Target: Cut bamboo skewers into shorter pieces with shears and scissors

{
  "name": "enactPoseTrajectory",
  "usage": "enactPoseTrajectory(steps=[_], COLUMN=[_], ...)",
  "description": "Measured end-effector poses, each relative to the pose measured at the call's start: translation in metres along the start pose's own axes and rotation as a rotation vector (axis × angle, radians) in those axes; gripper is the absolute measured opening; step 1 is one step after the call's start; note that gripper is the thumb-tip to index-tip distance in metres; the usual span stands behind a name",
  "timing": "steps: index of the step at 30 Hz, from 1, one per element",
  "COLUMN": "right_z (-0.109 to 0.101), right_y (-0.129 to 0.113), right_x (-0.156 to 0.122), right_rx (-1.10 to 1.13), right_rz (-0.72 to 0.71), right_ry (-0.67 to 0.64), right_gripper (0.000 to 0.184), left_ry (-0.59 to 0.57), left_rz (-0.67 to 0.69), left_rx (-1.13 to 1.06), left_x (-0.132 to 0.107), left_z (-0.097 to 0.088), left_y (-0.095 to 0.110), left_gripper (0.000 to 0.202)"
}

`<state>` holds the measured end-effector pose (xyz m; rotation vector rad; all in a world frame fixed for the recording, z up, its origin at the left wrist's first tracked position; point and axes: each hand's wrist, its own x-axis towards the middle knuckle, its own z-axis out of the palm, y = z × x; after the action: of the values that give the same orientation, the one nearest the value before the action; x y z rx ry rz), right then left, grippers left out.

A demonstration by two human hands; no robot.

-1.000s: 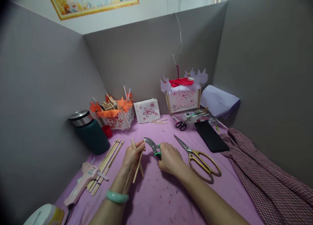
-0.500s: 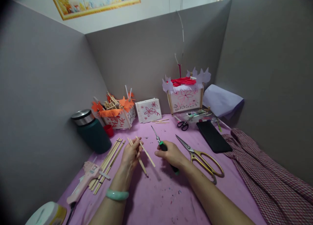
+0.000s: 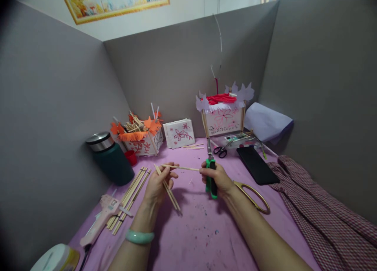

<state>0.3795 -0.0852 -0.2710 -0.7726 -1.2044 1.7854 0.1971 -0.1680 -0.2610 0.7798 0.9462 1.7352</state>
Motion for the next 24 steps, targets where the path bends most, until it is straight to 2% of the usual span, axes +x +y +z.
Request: enactPoseTrajectory(steps=[3,7,11,13,17,19,22,24], right_z=[-0.015,-0.021,-0.015,-0.013,-0.014,-0.015,-0.016,-0.015], right_y=[-0.015,-0.03,-0.029,-0.024,-0.014,-0.011,-0.009,-0.009], right_x=[-0.001,-0.012,-0.018,-0.017,-0.011,-0.006,0.0,0.003], right_rx=[-0.019,-0.125,-0.224,-0.252,-0.31,-0.36,-0.52,-0.735], right_rz=[-0.008,0.045,0.103,0.123,0.127,0.103,-0.02,-0.117], right_ry=[-0.059,-0.172,-0.251,-0.278,-0.286,-0.259,-0.157,-0.069], right_gripper=[0.038,0.033,0.029,0.028,0.03,0.032,0.033,0.03], left_ry=[-0.185,-0.22,-0.394,-0.44,-0.442,-0.409,-0.286,-0.189], left_rz=[-0.116,-0.238,-0.38,-0.438,-0.491,-0.469,-0.403,-0.36], left_rx=[-0.011,0.033,0.149,0.196,0.227,0.23,0.205,0.162], left_x=[-0.003,-0.004,-0.008,-0.012,-0.014,-0.013,-0.008,-0.005], left_z=[-0.003,-0.005,0.0,0.004,0.012,0.012,0.01,0.007], left_y=[0.004,0.0,-0.004,-0.006,-0.011,-0.013,-0.012,-0.01], left_gripper=[0.044,0.034,0.038,0.04,0.044,0.045,0.047,0.05])
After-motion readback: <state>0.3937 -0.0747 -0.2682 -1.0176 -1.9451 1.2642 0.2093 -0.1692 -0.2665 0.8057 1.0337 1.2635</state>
